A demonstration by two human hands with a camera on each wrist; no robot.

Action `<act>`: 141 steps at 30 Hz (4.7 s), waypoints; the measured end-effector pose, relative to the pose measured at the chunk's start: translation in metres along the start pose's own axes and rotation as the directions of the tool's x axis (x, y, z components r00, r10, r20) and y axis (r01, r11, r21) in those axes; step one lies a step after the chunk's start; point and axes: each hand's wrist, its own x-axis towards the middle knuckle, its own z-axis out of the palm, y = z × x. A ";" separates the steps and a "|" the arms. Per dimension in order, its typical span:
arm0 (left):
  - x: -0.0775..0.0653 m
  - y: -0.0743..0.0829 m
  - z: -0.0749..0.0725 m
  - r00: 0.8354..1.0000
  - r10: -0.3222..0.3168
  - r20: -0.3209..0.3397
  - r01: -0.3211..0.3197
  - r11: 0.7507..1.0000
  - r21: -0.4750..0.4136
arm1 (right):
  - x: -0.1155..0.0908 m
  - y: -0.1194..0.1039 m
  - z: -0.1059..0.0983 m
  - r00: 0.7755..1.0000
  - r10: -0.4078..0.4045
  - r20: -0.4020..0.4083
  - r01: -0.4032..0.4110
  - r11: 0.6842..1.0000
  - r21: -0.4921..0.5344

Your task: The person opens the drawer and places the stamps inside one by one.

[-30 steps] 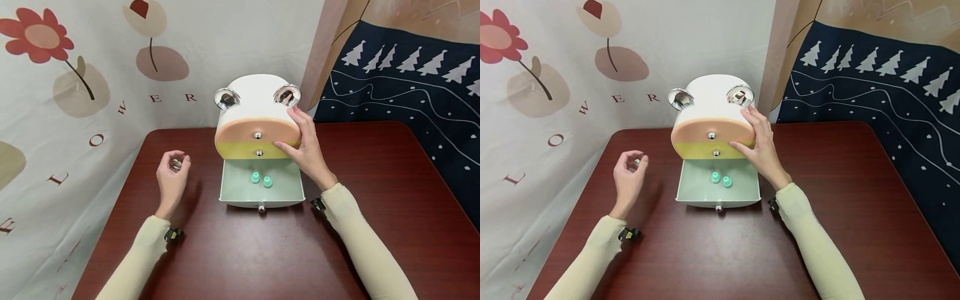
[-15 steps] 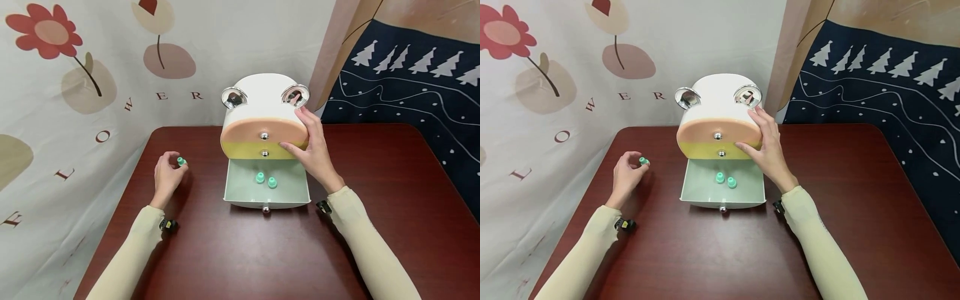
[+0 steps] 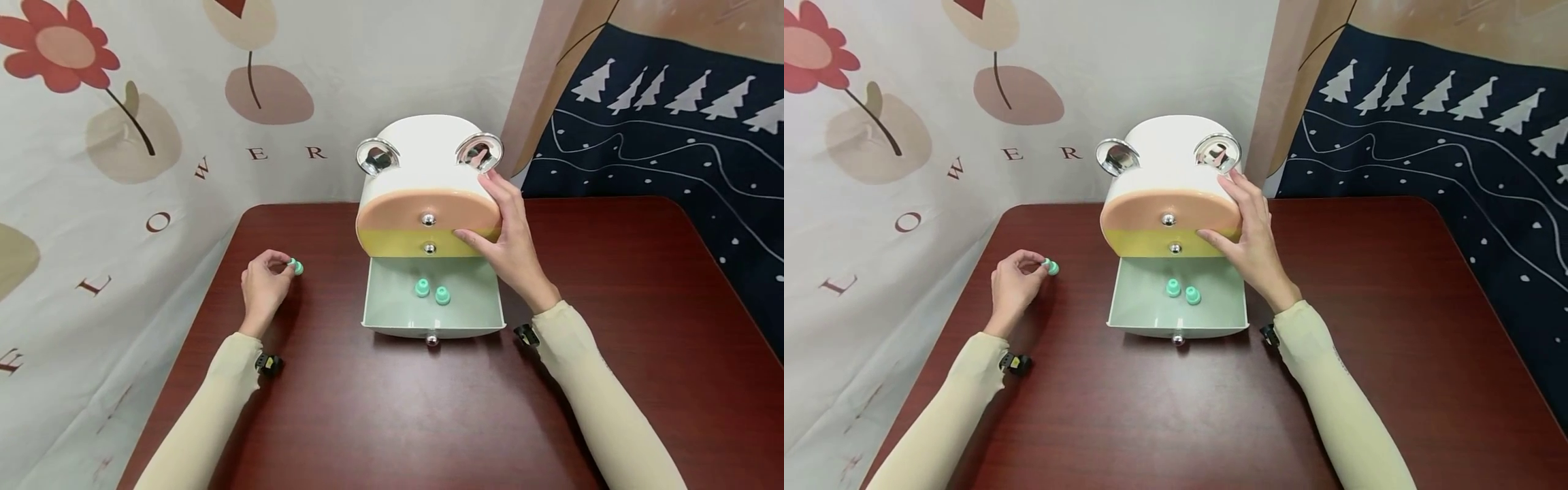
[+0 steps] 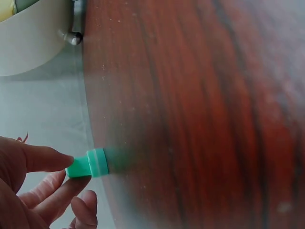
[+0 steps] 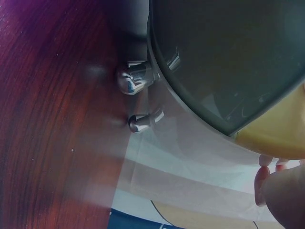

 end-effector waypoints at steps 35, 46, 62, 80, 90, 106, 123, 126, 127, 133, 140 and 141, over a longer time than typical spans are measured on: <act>-0.077 0.075 -0.010 0.940 0.323 -0.109 -0.340 0.901 -0.269 | -0.003 0.035 0.006 1.000 -0.012 0.013 0.012 1.000 0.006; -0.108 0.122 0.026 0.868 0.497 0.017 -0.467 0.826 -0.316 | -0.005 0.036 0.001 1.000 0.007 0.001 -0.007 1.000 0.004; -0.099 0.147 0.070 0.751 0.520 0.405 -0.505 0.849 -0.155 | -0.008 0.041 0.005 1.000 -0.003 0.005 0.003 1.000 0.008; -0.102 0.155 0.084 0.730 0.553 0.402 -0.588 0.808 -0.043 | -0.005 0.041 0.005 1.000 -0.027 0.000 0.027 1.000 -0.001; -0.138 0.141 0.060 0.763 0.634 0.124 -0.611 0.771 -0.182 | -0.009 0.039 0.004 0.999 -0.040 -0.011 0.040 0.999 -0.006; -0.206 0.121 0.075 0.914 0.048 0.403 0.220 0.776 -0.591 | -0.004 0.039 0.002 0.999 -0.035 0.000 0.035 0.999 -0.027; -0.219 0.141 0.121 0.952 -0.103 0.289 0.305 0.425 -0.853 | -0.001 0.036 -0.001 1.000 -0.005 0.015 0.005 1.000 -0.009; -0.209 0.143 0.125 0.957 -0.108 0.269 0.289 0.423 -0.859 | -0.002 0.036 -0.002 1.000 -0.001 0.015 0.001 1.000 -0.007; -0.205 0.143 0.126 0.959 -0.110 0.260 0.282 0.423 -0.861 | -0.003 0.036 -0.002 1.000 0.002 0.014 -0.002 1.000 -0.005; -0.181 0.147 0.135 0.967 -0.107 0.231 0.254 0.415 -0.874 | -0.007 0.035 0.000 1.000 0.003 0.004 -0.003 1.000 0.007; -0.160 0.153 0.148 0.975 -0.106 0.194 0.221 0.407 -0.886 | -0.011 0.029 -0.003 1.000 -0.007 0.002 0.007 1.000 0.000; -0.158 0.155 0.150 0.975 -0.106 0.193 0.220 0.404 -0.888 | -0.013 0.028 -0.005 1.000 -0.001 0.004 0.001 1.000 -0.004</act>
